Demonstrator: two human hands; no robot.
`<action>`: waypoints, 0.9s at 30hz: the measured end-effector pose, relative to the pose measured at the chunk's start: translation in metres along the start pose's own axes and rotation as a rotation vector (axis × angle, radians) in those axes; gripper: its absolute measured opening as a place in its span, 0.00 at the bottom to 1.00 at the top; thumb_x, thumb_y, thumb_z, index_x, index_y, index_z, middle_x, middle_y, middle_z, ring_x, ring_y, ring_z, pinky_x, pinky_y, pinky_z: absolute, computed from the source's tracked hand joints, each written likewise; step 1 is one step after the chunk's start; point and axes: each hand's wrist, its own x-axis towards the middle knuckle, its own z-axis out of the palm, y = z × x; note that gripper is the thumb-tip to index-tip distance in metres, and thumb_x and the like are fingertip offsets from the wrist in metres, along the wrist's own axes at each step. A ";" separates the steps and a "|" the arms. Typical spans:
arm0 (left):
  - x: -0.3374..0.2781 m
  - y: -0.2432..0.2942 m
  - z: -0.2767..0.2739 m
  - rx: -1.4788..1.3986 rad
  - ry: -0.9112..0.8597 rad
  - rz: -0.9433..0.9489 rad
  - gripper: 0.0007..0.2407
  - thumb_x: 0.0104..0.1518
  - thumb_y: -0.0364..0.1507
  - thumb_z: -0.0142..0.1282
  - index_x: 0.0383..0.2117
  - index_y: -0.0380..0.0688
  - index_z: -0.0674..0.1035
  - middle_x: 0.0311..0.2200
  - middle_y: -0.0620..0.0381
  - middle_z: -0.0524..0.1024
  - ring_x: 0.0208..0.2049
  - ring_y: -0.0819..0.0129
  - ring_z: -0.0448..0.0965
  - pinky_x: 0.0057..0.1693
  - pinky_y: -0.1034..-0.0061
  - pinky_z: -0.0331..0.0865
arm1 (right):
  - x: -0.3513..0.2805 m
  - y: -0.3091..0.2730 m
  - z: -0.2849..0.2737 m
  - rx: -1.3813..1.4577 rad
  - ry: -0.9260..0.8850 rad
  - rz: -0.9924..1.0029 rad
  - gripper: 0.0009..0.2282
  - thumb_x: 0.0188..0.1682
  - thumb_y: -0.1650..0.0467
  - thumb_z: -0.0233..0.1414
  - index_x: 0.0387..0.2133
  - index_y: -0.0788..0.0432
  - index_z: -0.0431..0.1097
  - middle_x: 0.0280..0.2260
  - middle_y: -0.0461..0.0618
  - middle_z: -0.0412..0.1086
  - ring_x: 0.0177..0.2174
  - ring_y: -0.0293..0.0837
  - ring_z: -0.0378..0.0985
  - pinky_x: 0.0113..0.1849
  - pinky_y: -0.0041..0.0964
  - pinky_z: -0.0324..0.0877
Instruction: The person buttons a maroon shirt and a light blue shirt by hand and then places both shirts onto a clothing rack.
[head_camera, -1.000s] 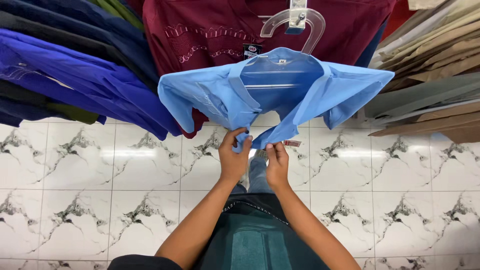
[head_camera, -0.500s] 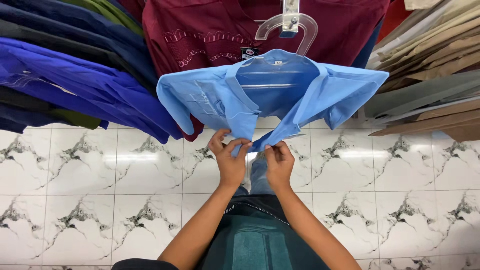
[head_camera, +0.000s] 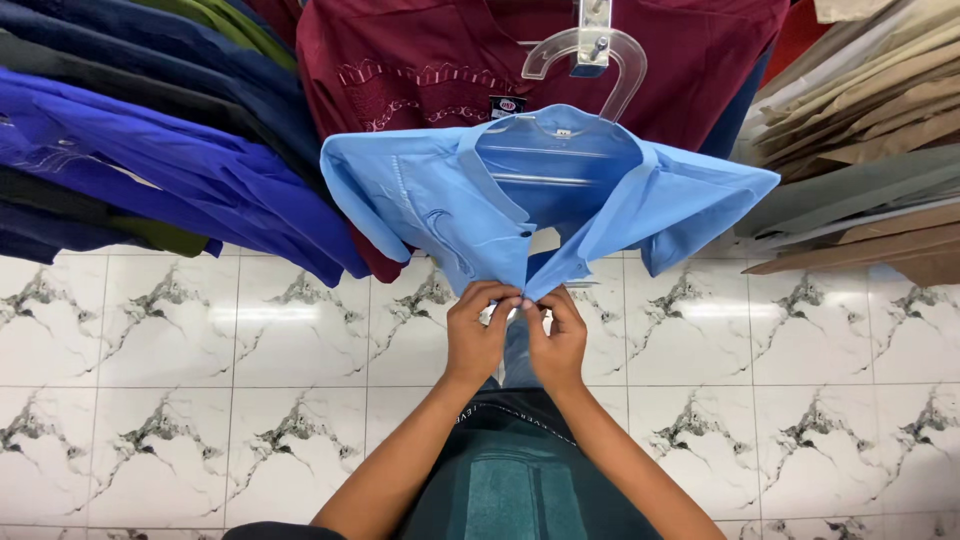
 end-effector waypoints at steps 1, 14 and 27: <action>0.000 0.000 0.000 -0.001 -0.001 0.000 0.05 0.57 0.19 0.63 0.36 0.44 0.86 0.29 0.57 0.82 0.33 0.63 0.81 0.42 0.66 0.76 | -0.002 0.004 0.000 -0.001 0.000 0.000 0.02 0.49 0.81 0.57 0.28 0.67 0.74 0.27 0.53 0.69 0.29 0.44 0.73 0.35 0.36 0.69; -0.001 0.003 0.005 0.050 0.064 0.041 0.06 0.59 0.17 0.60 0.36 0.42 0.86 0.30 0.55 0.82 0.32 0.60 0.82 0.41 0.66 0.74 | -0.009 0.003 0.001 -0.034 0.069 0.023 0.02 0.48 0.82 0.59 0.28 0.67 0.75 0.26 0.52 0.71 0.28 0.42 0.74 0.34 0.37 0.70; -0.001 -0.001 0.011 0.017 0.048 0.070 0.07 0.55 0.15 0.63 0.35 0.41 0.88 0.29 0.54 0.82 0.32 0.60 0.85 0.40 0.70 0.78 | -0.009 0.009 0.000 0.074 0.072 0.153 0.04 0.51 0.82 0.56 0.30 0.68 0.78 0.26 0.53 0.73 0.30 0.41 0.75 0.37 0.38 0.71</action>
